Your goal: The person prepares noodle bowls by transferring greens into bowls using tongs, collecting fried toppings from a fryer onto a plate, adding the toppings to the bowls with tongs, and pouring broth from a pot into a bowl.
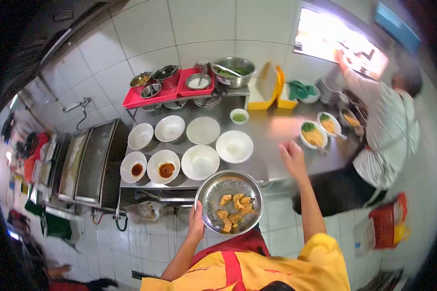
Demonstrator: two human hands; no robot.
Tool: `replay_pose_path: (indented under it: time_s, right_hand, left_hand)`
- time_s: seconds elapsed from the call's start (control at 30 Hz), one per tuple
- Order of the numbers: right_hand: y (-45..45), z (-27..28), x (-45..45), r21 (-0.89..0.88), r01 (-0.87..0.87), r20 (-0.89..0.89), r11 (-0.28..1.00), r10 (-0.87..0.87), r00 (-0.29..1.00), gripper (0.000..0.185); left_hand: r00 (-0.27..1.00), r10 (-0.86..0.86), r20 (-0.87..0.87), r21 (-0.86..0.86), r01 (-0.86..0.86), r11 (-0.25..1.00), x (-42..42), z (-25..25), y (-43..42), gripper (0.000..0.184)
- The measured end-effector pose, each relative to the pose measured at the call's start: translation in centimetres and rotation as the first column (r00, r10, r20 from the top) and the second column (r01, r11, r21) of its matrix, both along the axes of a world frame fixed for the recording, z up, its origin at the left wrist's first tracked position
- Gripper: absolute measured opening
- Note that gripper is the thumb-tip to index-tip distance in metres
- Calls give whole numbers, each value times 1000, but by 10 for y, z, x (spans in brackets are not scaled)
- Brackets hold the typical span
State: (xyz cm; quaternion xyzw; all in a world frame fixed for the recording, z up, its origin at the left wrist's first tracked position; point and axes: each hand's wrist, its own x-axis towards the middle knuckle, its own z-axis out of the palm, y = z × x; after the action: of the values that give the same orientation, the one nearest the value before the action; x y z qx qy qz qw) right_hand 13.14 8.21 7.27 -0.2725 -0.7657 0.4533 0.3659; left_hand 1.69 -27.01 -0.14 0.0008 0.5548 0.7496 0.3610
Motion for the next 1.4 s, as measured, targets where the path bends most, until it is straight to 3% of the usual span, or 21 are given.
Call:
replay_pose_path:
  time_s: [0.03,0.1,0.2,0.37,0.43,0.47,0.53,0.63,0.7,0.73,0.8,0.87,0.93,1.0,1.03,1.07,1.1,1.17,1.23,1.27,1.4]
  right_hand:
    - [34,19,-42,82,-45,-69,996,50,996,15]
    - [80,65,-113,299,-70,-41,952,86,995,17]
    - [153,92,-231,350,-147,-29,925,168,985,26]
    - [234,84,-383,460,-201,-9,865,231,973,38]
    - [240,75,-417,533,-331,119,778,319,940,45]
    - [245,78,-423,468,-540,420,699,362,832,50]
    - [250,66,-443,477,-552,462,684,339,820,47]
    - [257,94,-412,485,-580,497,655,339,798,40]
    - [267,114,-389,621,-408,136,669,421,897,37]
    - [269,126,-373,622,-411,147,667,416,897,37]
    - [274,144,-338,573,-270,-11,774,337,941,41]
    - [289,147,-321,507,-313,92,803,311,946,41]
    - [294,150,-295,412,-332,190,849,276,942,41]
    - [299,169,-261,417,-163,-100,894,224,970,40]
    - [298,180,-236,423,-82,-186,902,175,967,38]
    - [294,189,-207,423,-3,-266,906,127,955,37]
    - [292,195,-173,315,-54,-288,948,149,946,34]
    - [278,192,-112,241,45,-283,970,26,959,30]
    - [250,181,-56,169,110,-226,980,-70,972,20]
    - [240,172,-32,123,126,-192,984,-101,976,16]
    - [190,122,40,133,265,-204,955,-235,950,21]
  left_hand:
    - [997,75,8,2,-75,997,4,5,19,55]
    - [978,207,8,-3,-207,978,0,19,56,55]
    - [938,346,-12,15,-346,938,9,26,96,52]
    - [851,525,27,87,-525,847,22,35,171,54]
    - [857,514,-32,19,-513,858,25,21,181,58]
    - [854,519,-24,-14,-520,854,26,21,189,57]
    - [853,522,-15,-63,-522,851,30,26,204,56]
    - [845,535,-23,-36,-536,844,31,47,233,56]
    - [870,491,51,-5,-492,871,30,61,250,55]
    - [858,509,60,-23,-509,860,29,60,256,54]
    - [877,476,63,-13,-476,879,19,54,267,54]
    - [887,450,106,-57,-446,893,10,62,280,51]
    - [928,371,24,65,-371,926,-1,59,289,52]
    - [954,297,-37,-41,-299,953,-16,66,302,54]
    - [966,257,-21,64,-255,965,-18,70,309,57]
    - [974,218,-52,55,-216,975,-26,51,312,59]
    - [980,181,-77,-18,-183,983,-24,53,319,60]
    - [988,151,14,76,-152,985,-26,46,332,57]
    - [991,80,-108,13,-79,997,-22,52,345,59]
    - [994,63,-90,19,-62,998,-19,49,349,59]
    - [990,-11,-137,17,13,1000,-11,42,366,57]
